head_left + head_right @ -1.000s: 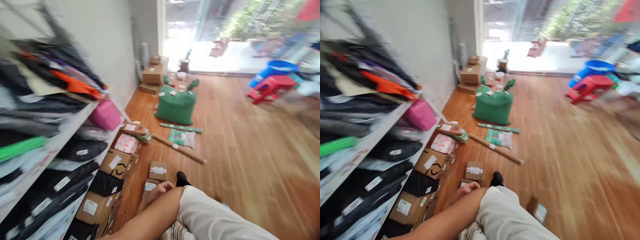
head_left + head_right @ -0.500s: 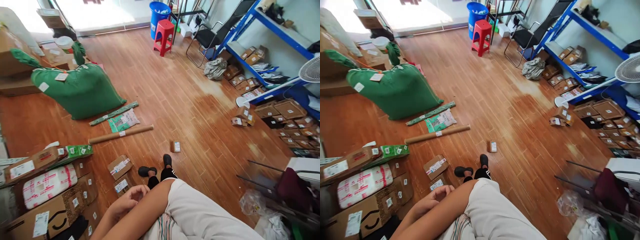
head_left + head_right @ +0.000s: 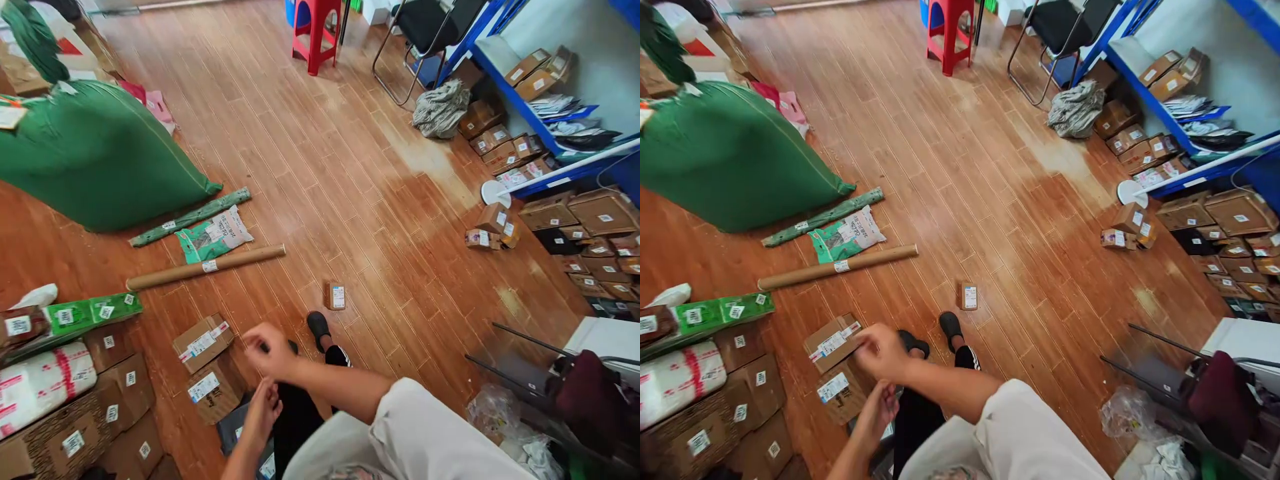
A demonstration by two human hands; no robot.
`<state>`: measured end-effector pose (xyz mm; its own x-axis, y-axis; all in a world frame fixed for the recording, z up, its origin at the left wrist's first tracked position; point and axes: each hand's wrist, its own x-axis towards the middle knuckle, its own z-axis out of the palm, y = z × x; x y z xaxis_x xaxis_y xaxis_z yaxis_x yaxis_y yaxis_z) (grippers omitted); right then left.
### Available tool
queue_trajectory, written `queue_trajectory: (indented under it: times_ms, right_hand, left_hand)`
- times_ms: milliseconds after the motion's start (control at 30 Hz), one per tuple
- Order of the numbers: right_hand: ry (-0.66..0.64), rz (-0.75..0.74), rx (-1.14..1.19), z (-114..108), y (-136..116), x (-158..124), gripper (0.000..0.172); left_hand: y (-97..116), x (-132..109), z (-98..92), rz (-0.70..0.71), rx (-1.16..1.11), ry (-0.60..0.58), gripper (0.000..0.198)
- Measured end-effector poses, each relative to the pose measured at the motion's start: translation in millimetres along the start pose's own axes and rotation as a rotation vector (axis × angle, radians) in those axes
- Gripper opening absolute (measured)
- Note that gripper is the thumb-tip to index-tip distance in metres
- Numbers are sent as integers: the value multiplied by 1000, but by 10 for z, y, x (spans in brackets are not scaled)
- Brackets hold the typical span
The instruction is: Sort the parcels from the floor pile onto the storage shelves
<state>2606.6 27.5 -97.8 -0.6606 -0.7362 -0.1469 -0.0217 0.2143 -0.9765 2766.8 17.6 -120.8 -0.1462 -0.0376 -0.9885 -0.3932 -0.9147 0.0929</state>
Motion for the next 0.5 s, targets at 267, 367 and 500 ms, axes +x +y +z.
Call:
queue_trajectory:
  times_ms: [267, 367, 500]
  right_hand:
    - [475, 1080, -509, -1503, 4424, -297, 83]
    - [472, 1239, -576, -1636, 5697, -437, 118]
    - [488, 1343, -673, -1626, 6853, -390, 147]
  left_hand:
    - [-1475, 1927, 762, -354, -891, 72, 16]
    - [-1974, 2528, 837, -485, -1012, 65, 18]
    - [-2305, 3156, 557, -475, -971, 92, 22]
